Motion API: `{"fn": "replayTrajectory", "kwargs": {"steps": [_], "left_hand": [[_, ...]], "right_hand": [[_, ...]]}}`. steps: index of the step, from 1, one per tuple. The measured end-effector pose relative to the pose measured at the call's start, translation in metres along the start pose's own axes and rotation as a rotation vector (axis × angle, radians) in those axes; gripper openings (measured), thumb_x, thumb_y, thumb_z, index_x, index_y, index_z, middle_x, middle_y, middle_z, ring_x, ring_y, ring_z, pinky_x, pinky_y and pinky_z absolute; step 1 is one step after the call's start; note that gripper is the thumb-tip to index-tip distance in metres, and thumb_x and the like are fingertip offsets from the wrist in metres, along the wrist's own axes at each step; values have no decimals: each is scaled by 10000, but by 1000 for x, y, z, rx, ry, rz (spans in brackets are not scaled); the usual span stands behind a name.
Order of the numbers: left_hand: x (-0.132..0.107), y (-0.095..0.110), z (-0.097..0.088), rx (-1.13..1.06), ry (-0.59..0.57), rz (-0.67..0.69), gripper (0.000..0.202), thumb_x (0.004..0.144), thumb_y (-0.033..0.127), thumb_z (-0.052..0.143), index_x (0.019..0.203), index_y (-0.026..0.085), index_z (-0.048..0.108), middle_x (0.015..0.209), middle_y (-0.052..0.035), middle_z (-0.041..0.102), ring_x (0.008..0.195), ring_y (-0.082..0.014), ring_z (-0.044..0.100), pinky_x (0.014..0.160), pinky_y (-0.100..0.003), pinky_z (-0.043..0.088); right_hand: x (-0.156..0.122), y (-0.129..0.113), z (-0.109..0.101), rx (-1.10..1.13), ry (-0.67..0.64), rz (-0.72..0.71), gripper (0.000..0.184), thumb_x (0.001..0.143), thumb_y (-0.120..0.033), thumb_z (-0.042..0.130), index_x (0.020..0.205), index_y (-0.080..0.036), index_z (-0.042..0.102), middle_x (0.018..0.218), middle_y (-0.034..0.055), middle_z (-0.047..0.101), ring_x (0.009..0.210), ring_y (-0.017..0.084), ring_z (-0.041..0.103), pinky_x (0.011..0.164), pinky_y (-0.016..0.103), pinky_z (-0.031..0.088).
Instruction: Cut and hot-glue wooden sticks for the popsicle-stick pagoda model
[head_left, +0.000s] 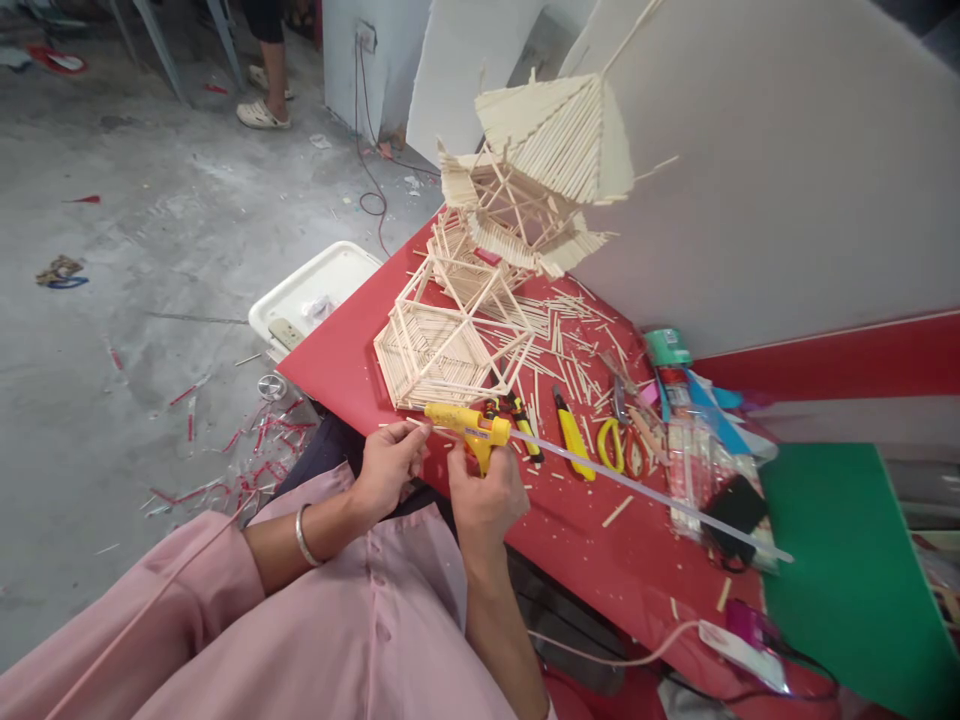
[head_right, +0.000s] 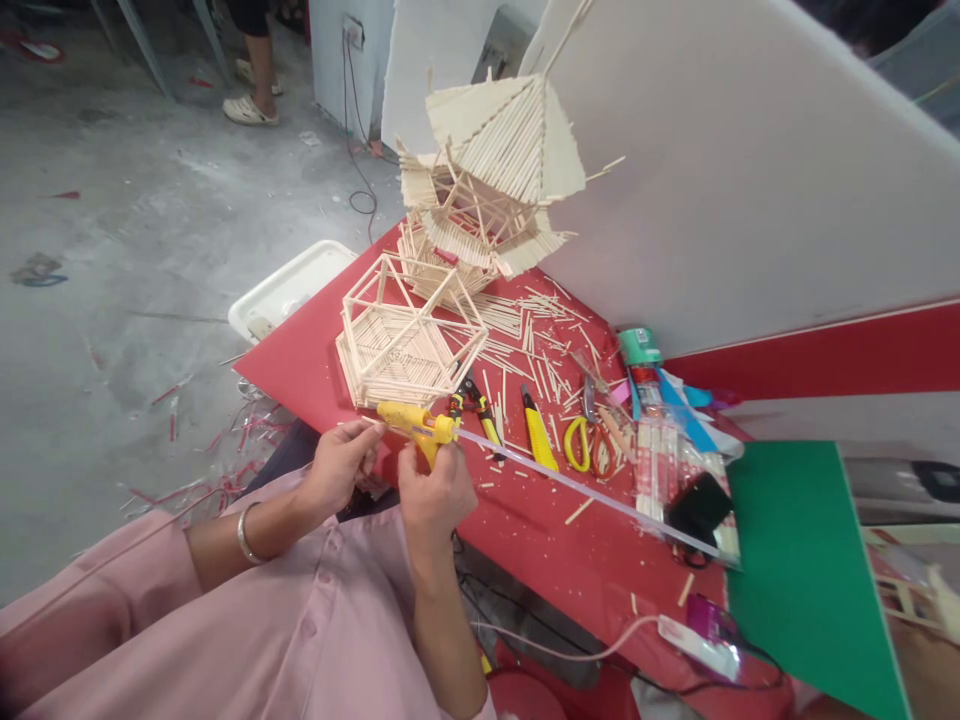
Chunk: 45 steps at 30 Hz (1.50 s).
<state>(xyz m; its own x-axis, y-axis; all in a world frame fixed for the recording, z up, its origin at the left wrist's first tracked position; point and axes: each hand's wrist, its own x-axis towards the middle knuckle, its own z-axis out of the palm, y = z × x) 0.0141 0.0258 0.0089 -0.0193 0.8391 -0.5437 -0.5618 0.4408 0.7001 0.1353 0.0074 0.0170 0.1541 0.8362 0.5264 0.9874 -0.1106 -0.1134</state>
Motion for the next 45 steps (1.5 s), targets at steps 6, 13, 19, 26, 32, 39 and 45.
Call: {"fn": "replayTrajectory", "kwargs": {"steps": [6, 13, 19, 26, 32, 39, 45], "left_hand": [[-1, 1, 1, 8, -2, -2, 462, 582, 559, 795, 566, 170, 547, 366, 70, 423, 314, -37, 314, 342, -177, 176], [0, 2, 4, -22, 18, -23, 472, 560, 534, 821, 543, 169, 522, 384, 76, 403, 335, -28, 299, 342, -169, 178], [1, 2, 8, -18, -15, -5, 457, 608, 527, 800, 536, 170, 522, 375, 68, 405, 334, -33, 293, 345, -179, 188], [2, 1, 9, -2, 3, 7, 461, 627, 528, 795, 539, 166, 523, 378, 66, 403, 348, -35, 294, 360, -182, 183], [2, 2, 11, -20, 22, 10, 470, 586, 535, 816, 545, 164, 530, 382, 71, 403, 342, -34, 298, 357, -182, 177], [3, 1, 11, -12, 21, 14, 463, 603, 525, 812, 540, 165, 528, 376, 69, 404, 335, -34, 292, 351, -185, 179], [3, 0, 11, -3, 31, 15, 467, 594, 537, 814, 546, 166, 535, 371, 70, 402, 330, -37, 291, 343, -187, 181]], "right_hand": [[0, 4, -4, 23, -2, 12, 258, 854, -442, 596, 842, -184, 605, 697, 58, 637, 654, 219, 627, 596, 296, 448], [1, 26, -21, 3, 11, 203, 298, 845, -492, 596, 732, -218, 565, 654, 62, 600, 618, 231, 599, 601, 319, 440], [1, 38, -22, -49, 58, 212, 251, 828, -436, 616, 711, -220, 567, 648, 47, 586, 626, 218, 596, 574, 299, 425], [1, 43, -11, -75, 81, 185, 239, 828, -405, 616, 713, -196, 591, 646, 48, 584, 605, 199, 573, 542, 283, 393], [0, 46, -9, -64, 43, 182, 222, 844, -387, 587, 774, -182, 637, 679, 71, 609, 653, 217, 594, 579, 295, 412], [-1, 48, -6, -42, 18, 212, 249, 845, -413, 589, 780, -180, 647, 705, 77, 621, 690, 228, 609, 612, 300, 429], [-2, 50, -5, -46, 0, 214, 250, 851, -403, 576, 778, -175, 649, 709, 82, 623, 703, 232, 617, 627, 297, 434]]}}
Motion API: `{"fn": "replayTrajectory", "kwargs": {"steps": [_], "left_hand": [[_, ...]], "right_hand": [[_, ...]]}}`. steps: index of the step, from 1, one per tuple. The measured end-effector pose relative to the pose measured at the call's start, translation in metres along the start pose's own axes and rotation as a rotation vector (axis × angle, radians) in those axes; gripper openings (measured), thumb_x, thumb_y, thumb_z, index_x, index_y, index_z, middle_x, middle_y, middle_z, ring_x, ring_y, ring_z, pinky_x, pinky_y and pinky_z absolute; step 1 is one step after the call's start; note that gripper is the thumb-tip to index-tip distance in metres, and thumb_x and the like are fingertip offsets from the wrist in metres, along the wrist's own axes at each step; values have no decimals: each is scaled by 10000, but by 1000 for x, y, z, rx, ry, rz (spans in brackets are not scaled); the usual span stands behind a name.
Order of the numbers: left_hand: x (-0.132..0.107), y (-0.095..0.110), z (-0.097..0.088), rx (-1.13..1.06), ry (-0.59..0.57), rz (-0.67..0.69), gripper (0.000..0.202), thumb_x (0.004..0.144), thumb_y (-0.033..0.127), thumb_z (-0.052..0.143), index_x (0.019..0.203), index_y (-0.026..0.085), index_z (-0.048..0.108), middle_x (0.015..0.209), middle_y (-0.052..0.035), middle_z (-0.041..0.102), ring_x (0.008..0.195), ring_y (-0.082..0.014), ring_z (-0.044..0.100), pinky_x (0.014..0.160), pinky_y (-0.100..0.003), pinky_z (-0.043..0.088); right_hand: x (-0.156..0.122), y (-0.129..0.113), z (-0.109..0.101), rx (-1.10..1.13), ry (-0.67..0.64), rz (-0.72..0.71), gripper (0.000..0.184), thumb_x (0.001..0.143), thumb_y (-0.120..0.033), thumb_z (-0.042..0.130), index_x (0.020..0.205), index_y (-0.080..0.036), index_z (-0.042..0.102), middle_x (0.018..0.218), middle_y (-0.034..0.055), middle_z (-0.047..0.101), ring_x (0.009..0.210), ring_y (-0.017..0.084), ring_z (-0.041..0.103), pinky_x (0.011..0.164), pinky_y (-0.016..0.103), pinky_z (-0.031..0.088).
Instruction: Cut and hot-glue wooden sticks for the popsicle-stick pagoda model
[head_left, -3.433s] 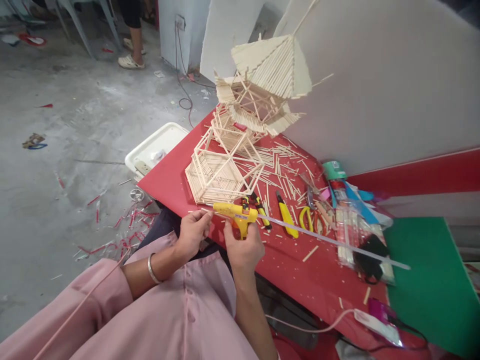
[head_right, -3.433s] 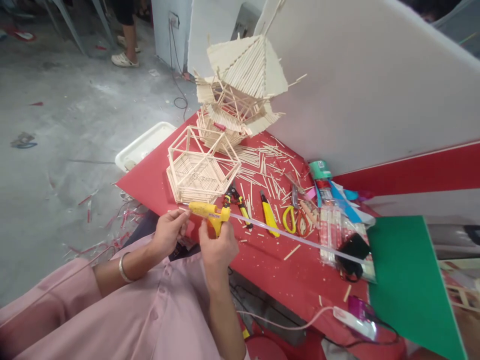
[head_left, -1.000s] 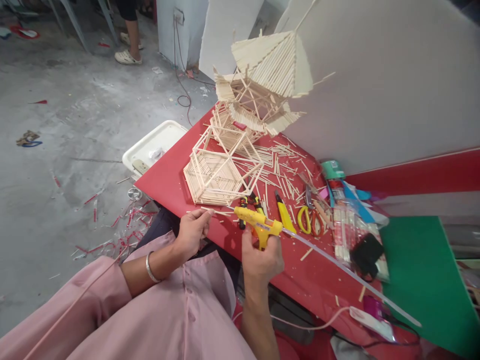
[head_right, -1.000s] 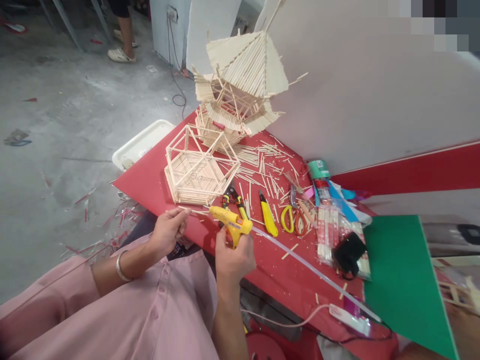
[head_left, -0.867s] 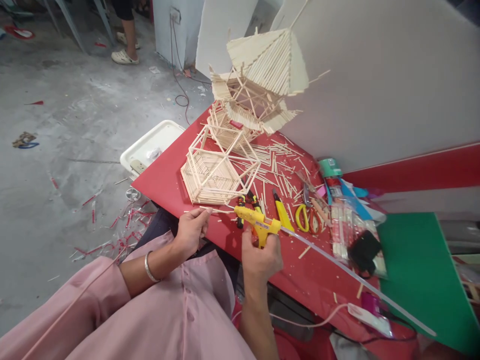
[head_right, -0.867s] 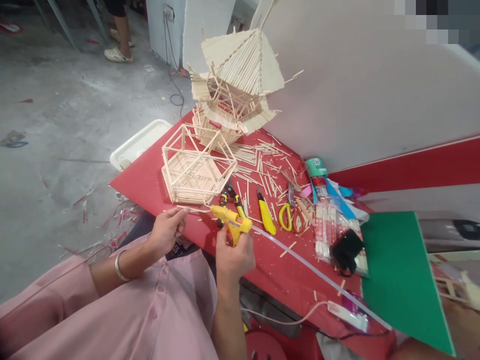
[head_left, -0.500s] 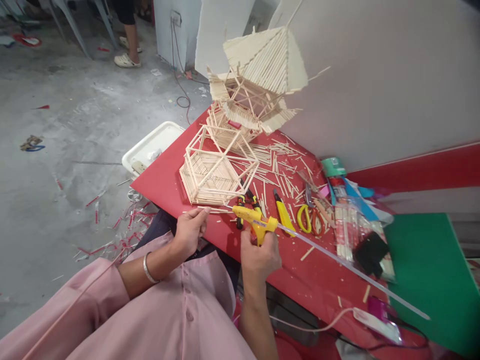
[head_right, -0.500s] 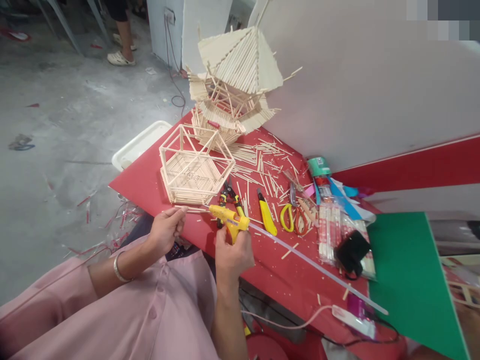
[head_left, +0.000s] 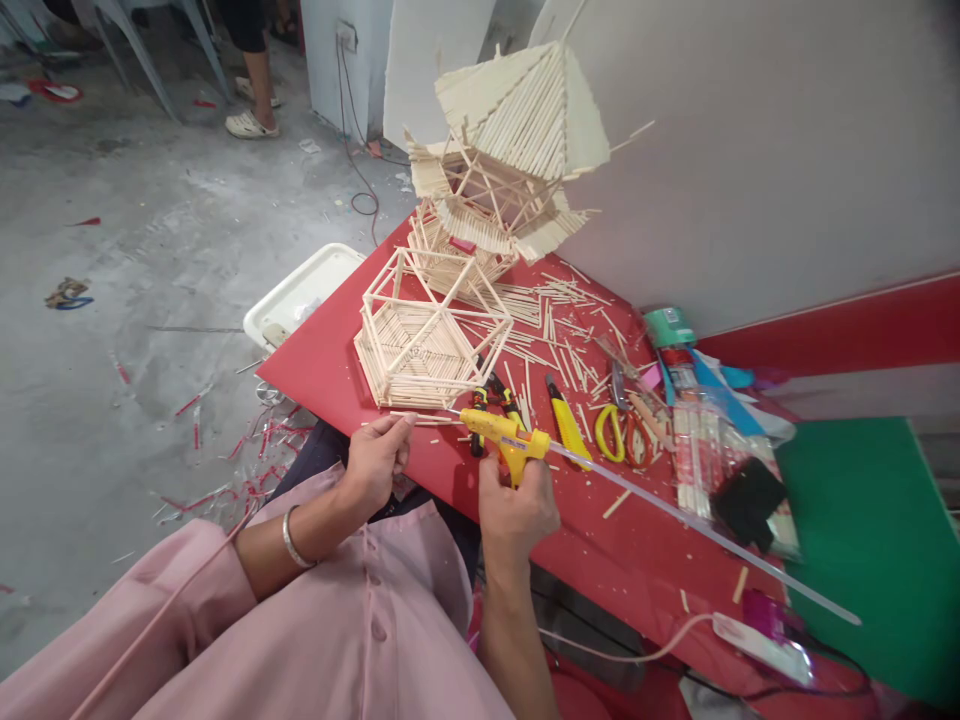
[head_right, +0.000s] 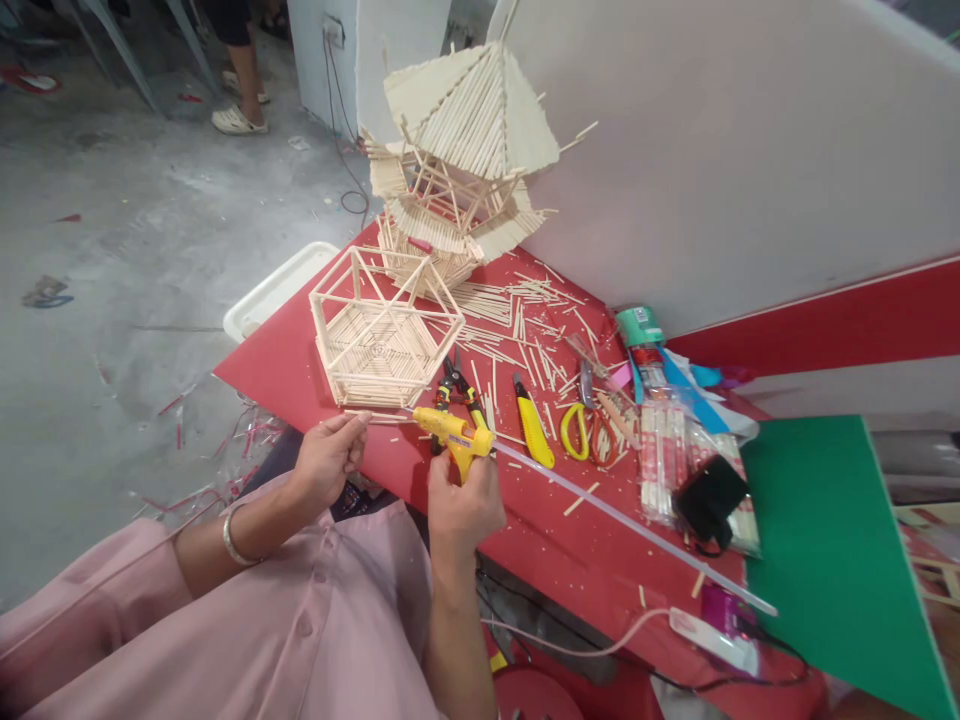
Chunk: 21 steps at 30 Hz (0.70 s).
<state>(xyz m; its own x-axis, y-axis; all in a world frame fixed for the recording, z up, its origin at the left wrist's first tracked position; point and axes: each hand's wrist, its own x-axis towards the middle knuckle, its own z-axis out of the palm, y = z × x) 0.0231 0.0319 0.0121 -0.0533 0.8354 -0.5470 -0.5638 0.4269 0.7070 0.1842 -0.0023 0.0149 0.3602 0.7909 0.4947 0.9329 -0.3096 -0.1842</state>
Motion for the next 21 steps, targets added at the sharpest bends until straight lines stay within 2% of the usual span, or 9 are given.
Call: {"fn": "replayTrajectory", "kwargs": {"steps": [11, 21], "left_hand": [[0, 0, 0, -7, 0, -2, 461, 588, 526, 820, 549, 165, 535, 380, 74, 401, 329, -36, 293, 335, -186, 183], [-2, 2, 1, -12, 3, -2, 470, 584, 534, 821, 550, 165, 530, 385, 75, 400, 332, -34, 299, 332, -177, 191]], "right_hand": [[-1, 1, 1, 28, 33, -20, 251, 859, -410, 565, 832, -181, 664, 705, 70, 604, 709, 222, 599, 601, 281, 422], [1, 1, 1, -24, 28, -16, 257, 836, -426, 598, 758, -183, 628, 687, 62, 630, 659, 216, 612, 577, 284, 414]]}}
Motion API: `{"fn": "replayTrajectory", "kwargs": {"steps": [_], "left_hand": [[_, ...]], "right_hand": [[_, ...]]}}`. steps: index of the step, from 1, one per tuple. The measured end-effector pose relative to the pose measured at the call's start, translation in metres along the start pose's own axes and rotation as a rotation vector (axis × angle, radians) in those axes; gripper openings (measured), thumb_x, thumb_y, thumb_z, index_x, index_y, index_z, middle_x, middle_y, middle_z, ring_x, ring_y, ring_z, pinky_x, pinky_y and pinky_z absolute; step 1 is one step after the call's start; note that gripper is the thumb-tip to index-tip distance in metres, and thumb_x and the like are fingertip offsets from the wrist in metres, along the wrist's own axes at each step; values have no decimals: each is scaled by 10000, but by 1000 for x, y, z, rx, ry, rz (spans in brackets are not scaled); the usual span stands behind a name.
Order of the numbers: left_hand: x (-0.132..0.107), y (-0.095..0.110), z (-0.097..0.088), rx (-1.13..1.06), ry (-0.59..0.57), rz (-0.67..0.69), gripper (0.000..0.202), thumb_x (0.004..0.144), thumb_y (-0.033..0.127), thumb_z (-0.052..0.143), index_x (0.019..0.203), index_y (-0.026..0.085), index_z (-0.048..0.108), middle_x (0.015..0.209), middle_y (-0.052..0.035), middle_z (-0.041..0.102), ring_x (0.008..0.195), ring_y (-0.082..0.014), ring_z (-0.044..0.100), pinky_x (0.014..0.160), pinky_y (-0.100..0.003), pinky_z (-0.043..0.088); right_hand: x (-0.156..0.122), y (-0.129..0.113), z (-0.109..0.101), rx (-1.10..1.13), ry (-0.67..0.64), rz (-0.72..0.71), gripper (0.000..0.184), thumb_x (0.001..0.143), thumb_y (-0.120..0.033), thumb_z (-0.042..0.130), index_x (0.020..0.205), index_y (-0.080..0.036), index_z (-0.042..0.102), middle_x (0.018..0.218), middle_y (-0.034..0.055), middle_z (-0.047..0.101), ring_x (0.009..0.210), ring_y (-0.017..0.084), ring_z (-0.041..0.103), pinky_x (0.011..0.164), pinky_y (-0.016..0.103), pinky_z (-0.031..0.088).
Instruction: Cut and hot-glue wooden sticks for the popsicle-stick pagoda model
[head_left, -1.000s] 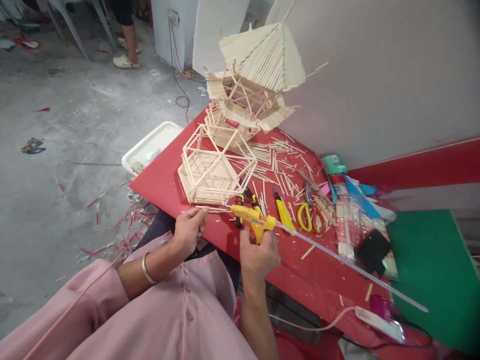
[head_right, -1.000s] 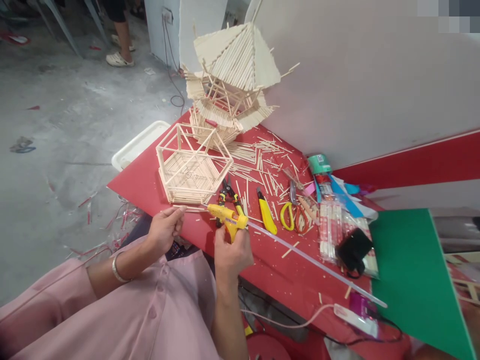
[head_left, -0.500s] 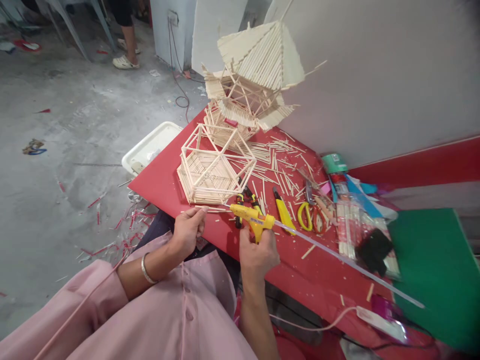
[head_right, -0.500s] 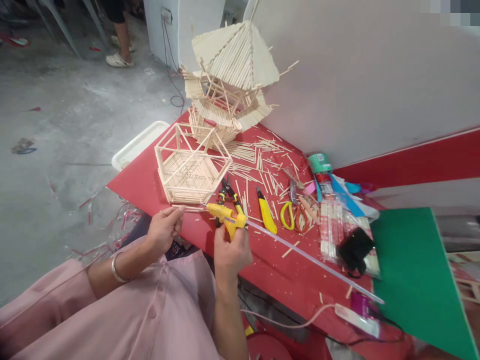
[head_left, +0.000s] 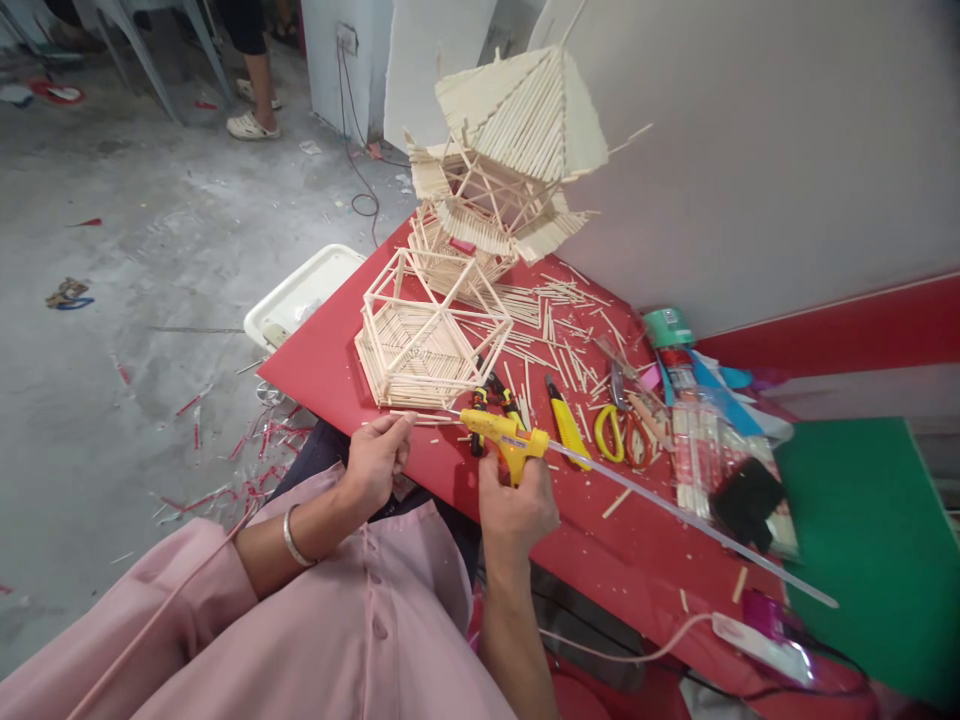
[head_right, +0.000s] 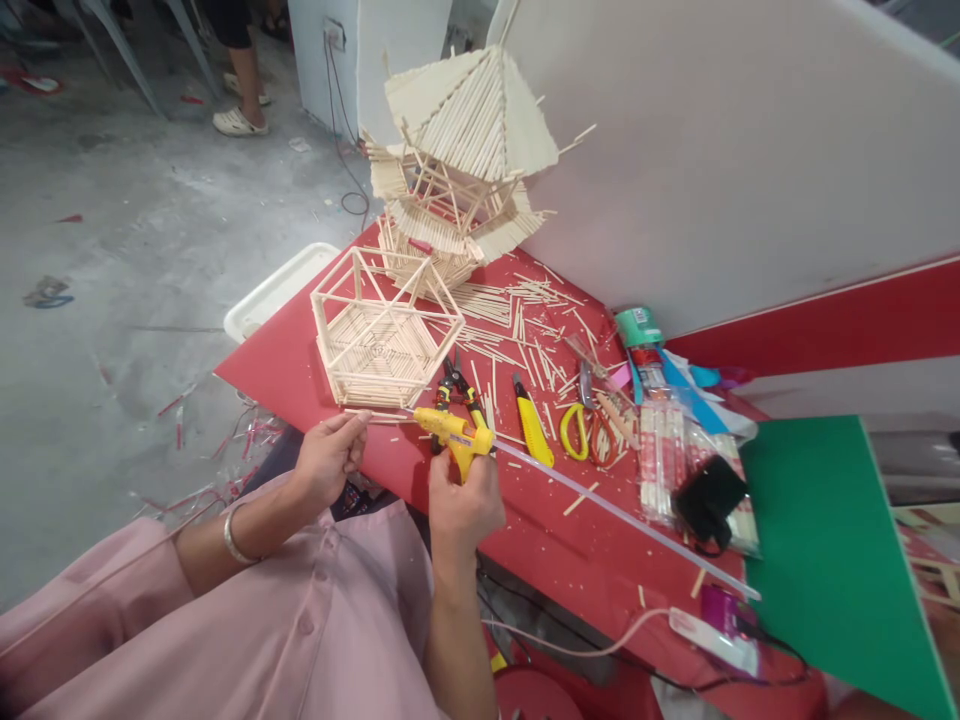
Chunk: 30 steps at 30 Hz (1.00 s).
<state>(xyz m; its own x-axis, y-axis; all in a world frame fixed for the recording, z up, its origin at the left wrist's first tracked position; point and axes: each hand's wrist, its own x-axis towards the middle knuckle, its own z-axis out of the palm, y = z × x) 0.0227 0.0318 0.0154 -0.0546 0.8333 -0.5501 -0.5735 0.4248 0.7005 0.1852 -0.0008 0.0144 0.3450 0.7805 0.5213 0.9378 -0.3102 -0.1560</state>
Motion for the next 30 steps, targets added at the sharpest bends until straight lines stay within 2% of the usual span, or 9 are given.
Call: {"fn": "replayTrajectory", "kwargs": {"steps": [11, 15, 20, 24, 30], "left_hand": [[1, -1, -1, 15, 1, 1, 452, 603, 521, 814, 556, 168, 535, 384, 72, 403, 336, -37, 306, 338, -178, 191], [2, -2, -2, 12, -9, 2, 450, 616, 516, 810, 560, 168, 530, 392, 73, 403, 338, -35, 302, 338, -179, 187], [1, -1, -1, 17, -18, 5, 455, 616, 520, 809, 561, 169, 526, 387, 74, 401, 336, -35, 289, 338, -181, 186], [1, 0, -1, 13, -17, -3, 461, 609, 528, 810, 561, 168, 526, 385, 74, 398, 341, -36, 294, 343, -179, 182], [2, 0, -1, 23, 3, -7, 454, 613, 522, 809, 562, 168, 529, 394, 75, 397, 346, -36, 296, 350, -177, 180]], "right_hand": [[0, -3, 0, 87, -33, 40, 264, 837, -448, 582, 801, -194, 645, 674, 50, 597, 666, 217, 593, 590, 289, 421], [1, -3, -2, 102, -45, 50, 269, 832, -458, 587, 748, -204, 616, 643, 40, 579, 644, 214, 580, 596, 293, 423], [0, -1, -8, 144, 11, 50, 309, 822, -486, 594, 670, -222, 540, 602, 30, 554, 584, 202, 555, 575, 295, 418], [1, -2, -10, 184, 55, 101, 360, 823, -548, 585, 672, -225, 534, 606, 35, 563, 562, 197, 545, 577, 298, 426], [4, 5, -13, 329, -95, 217, 484, 770, -690, 594, 704, -212, 547, 584, 11, 571, 519, 166, 505, 547, 272, 396]]}}
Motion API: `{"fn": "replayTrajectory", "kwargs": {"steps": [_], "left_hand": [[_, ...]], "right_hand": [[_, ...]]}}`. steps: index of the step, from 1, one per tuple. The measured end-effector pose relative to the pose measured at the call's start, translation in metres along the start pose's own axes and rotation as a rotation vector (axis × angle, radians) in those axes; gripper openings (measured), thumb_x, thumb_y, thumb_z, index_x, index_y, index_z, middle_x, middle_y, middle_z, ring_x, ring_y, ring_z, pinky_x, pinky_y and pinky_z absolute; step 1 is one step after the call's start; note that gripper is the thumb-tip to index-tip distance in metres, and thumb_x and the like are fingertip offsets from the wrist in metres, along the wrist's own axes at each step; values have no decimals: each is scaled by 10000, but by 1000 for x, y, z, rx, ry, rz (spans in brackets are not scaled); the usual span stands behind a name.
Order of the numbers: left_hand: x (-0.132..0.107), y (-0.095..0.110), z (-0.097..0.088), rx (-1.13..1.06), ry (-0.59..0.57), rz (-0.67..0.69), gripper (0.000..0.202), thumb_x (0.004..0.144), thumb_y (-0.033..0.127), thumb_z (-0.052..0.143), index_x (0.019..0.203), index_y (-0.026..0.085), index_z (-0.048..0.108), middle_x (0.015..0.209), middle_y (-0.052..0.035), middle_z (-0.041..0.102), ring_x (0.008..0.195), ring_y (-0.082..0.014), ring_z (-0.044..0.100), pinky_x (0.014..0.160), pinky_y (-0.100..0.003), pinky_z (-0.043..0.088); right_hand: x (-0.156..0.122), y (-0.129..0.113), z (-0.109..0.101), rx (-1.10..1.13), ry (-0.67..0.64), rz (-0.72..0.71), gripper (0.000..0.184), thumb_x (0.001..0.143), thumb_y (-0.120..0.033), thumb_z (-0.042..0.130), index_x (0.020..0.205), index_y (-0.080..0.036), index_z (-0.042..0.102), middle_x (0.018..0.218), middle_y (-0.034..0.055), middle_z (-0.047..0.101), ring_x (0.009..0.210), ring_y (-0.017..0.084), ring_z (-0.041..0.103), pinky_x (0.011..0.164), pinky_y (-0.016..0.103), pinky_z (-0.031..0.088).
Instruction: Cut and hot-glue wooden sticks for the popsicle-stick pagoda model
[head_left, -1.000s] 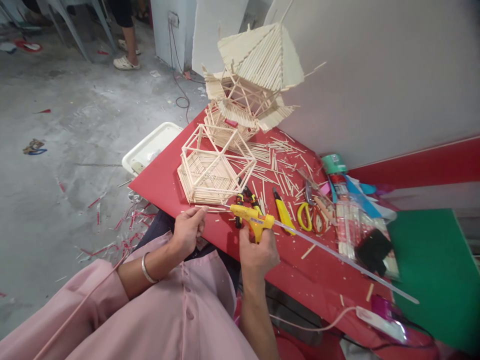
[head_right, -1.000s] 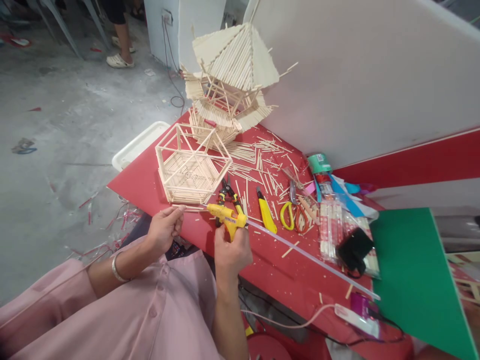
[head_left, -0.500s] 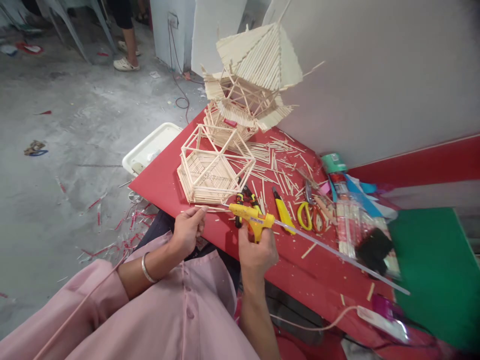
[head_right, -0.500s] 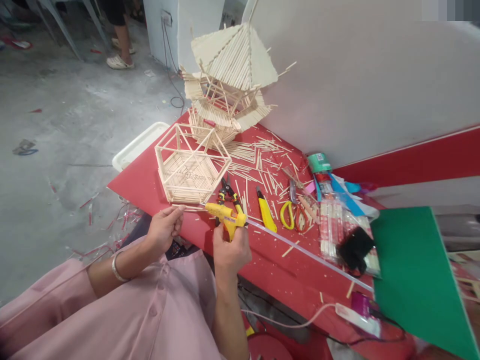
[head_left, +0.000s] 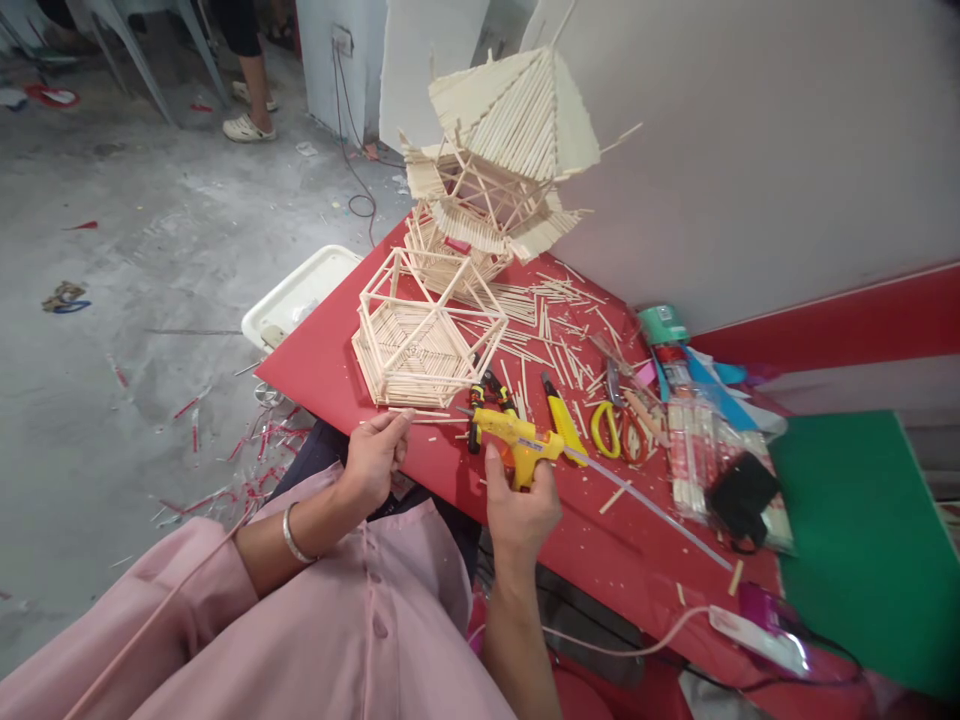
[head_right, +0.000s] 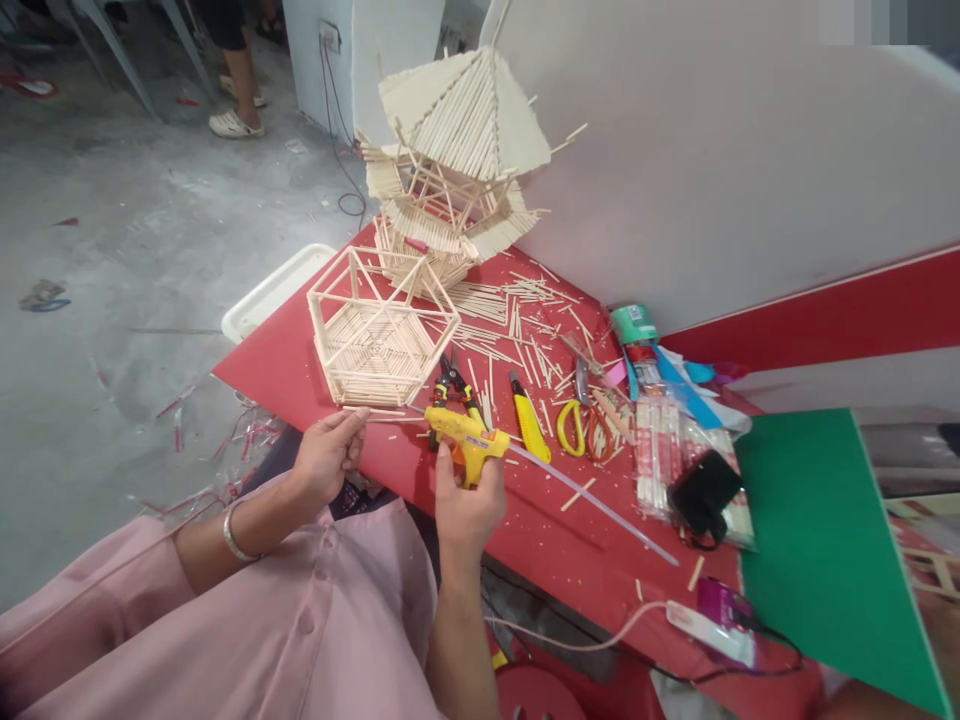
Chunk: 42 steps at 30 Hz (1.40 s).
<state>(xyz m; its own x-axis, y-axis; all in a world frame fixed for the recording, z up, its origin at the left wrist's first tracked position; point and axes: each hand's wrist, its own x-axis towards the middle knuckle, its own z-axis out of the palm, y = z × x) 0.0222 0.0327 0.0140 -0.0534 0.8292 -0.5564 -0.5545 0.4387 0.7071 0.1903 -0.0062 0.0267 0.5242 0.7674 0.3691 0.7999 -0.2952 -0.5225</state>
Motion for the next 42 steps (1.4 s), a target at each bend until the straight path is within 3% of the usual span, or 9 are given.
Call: {"fn": "replayTrajectory", "kwargs": {"steps": [7, 10, 12, 15, 17, 21, 24, 28, 42], "left_hand": [[-1, 4, 3, 7, 21, 6, 471, 570, 528, 823, 547, 169, 519, 424, 76, 395, 354, -33, 304, 345, -181, 167], [0, 4, 4, 15, 20, 5, 483, 561, 538, 824, 547, 170, 513, 441, 74, 401, 362, -33, 307, 345, -182, 162], [0, 4, 4, 19, 19, 1, 486, 566, 545, 822, 548, 170, 512, 434, 74, 395, 366, -35, 306, 350, -182, 160], [0, 4, 3, 35, 15, 0, 483, 585, 545, 814, 546, 171, 510, 421, 73, 386, 366, -38, 304, 355, -186, 162], [0, 4, 3, 43, 15, 6, 481, 596, 543, 809, 547, 171, 509, 419, 72, 392, 363, -36, 306, 357, -186, 170], [-1, 5, 3, 36, 39, 18, 479, 602, 532, 811, 546, 169, 503, 421, 74, 406, 353, -34, 317, 353, -184, 182], [-1, 4, 2, 24, 42, 32, 479, 605, 528, 811, 538, 167, 504, 424, 70, 422, 348, -34, 325, 347, -188, 194], [-1, 3, 2, 3, 36, 37, 477, 591, 527, 822, 547, 161, 519, 438, 70, 436, 355, -31, 321, 345, -187, 190], [2, 4, 4, -6, 54, 14, 462, 562, 525, 836, 593, 137, 587, 509, 24, 545, 364, -25, 353, 340, -176, 224]], "right_hand": [[-13, 72, -23, -83, -151, 60, 538, 671, -741, 644, 719, -211, 564, 608, -3, 563, 552, 166, 481, 548, 272, 390], [-16, 99, -34, -193, -151, 56, 451, 780, -602, 545, 830, -168, 658, 676, 61, 628, 583, 208, 534, 558, 305, 415], [-16, 102, -43, -301, -134, -27, 441, 788, -470, 525, 993, -116, 691, 831, 140, 681, 677, 257, 592, 614, 353, 449], [-19, 76, -50, -339, 12, -92, 406, 781, -355, 580, 1079, -109, 703, 962, 194, 702, 817, 317, 636, 728, 429, 477], [-26, 45, -45, -83, 52, -37, 305, 832, -361, 600, 1008, -149, 730, 922, 168, 728, 807, 287, 662, 748, 405, 505], [-39, -24, -4, 590, -484, 216, 353, 847, -482, 609, 908, -159, 739, 648, 41, 697, 483, 144, 576, 496, 264, 490], [-38, -54, 32, 826, -568, 398, 406, 809, -530, 637, 867, -137, 722, 584, 6, 638, 434, 97, 488, 417, 211, 418], [-28, -64, 53, 947, -578, 528, 409, 762, -538, 685, 872, -143, 700, 571, -34, 594, 420, 70, 417, 393, 194, 360], [-24, -71, 61, 1074, -604, 618, 317, 736, -461, 737, 713, -161, 638, 536, -68, 542, 414, 60, 420, 399, 190, 354]]}}
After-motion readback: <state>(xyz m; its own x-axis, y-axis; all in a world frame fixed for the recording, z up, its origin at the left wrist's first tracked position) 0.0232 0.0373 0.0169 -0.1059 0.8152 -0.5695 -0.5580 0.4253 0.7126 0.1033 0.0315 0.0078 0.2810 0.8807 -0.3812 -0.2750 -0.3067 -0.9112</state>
